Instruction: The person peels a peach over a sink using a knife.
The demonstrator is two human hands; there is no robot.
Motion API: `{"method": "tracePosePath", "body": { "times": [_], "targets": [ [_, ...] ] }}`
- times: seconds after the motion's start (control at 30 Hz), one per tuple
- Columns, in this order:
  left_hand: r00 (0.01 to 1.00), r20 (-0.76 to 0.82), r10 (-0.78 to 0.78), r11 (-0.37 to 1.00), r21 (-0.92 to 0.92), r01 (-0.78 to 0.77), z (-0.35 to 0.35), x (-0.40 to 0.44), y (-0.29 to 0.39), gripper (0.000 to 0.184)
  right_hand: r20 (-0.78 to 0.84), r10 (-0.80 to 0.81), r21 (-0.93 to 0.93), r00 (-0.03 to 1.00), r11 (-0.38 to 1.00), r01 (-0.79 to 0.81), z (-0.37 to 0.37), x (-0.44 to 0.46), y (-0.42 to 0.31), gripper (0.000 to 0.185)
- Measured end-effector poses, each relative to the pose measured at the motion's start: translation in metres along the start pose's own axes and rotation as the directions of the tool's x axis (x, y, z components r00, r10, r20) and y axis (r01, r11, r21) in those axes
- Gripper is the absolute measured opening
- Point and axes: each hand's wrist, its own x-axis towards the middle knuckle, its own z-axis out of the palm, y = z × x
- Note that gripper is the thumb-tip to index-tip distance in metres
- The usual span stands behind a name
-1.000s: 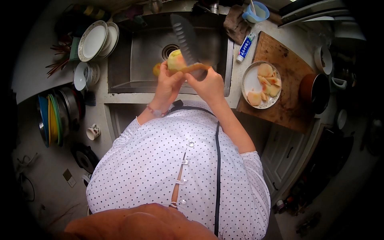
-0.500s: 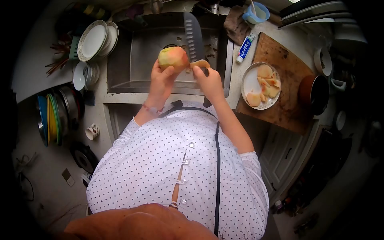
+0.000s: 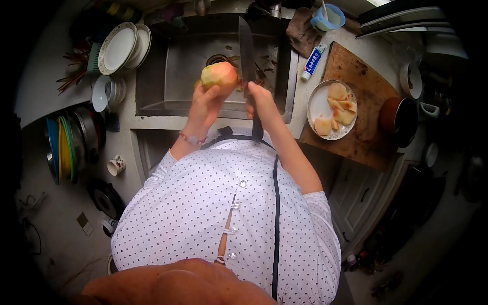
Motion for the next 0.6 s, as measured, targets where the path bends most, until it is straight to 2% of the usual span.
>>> {"method": "tracePosePath", "body": {
  "times": [0.03,0.1,0.13,0.2,0.43,0.5,0.6],
  "targets": [
    [1.0,0.003,-0.008,1.0,0.001,0.008,0.0,0.0,0.0,0.05,0.0,0.001,-0.001,1.0,1.0,-0.001,0.001,-0.001,0.0,0.036],
    [1.0,0.0,0.0,0.999,0.036,0.0,-0.002,0.0,-0.002,0.05,-0.022,-0.244,-0.223,0.97,0.946,0.233,0.006,-0.006,-0.004,0.028],
    [1.0,-0.003,0.006,0.997,0.072,-0.006,-0.002,-0.001,-0.003,0.052,-0.022,-0.243,-0.223,0.97,0.947,0.232,0.007,-0.009,-0.006,0.028],
    [1.0,-0.014,-0.02,0.999,0.04,0.021,-0.002,0.0,-0.003,0.054,-0.033,-0.288,-0.376,0.957,0.891,0.255,0.01,-0.014,-0.012,0.025],
    [0.998,-0.025,-0.061,0.997,0.054,0.063,0.002,-0.002,-0.003,0.063,-0.05,-0.363,-0.473,0.931,0.829,0.298,0.017,-0.017,-0.015,0.024],
    [0.998,-0.027,-0.052,0.995,0.08,0.054,0.005,-0.005,-0.002,0.06,-0.112,-0.404,-0.486,0.908,0.819,0.305,0.018,-0.017,-0.016,0.025],
    [0.999,-0.027,-0.043,0.993,0.104,0.045,0.007,-0.006,-0.002,0.058,-0.112,-0.413,-0.518,0.904,0.8,0.302,0.016,-0.016,-0.017,0.027]
  ]
}}
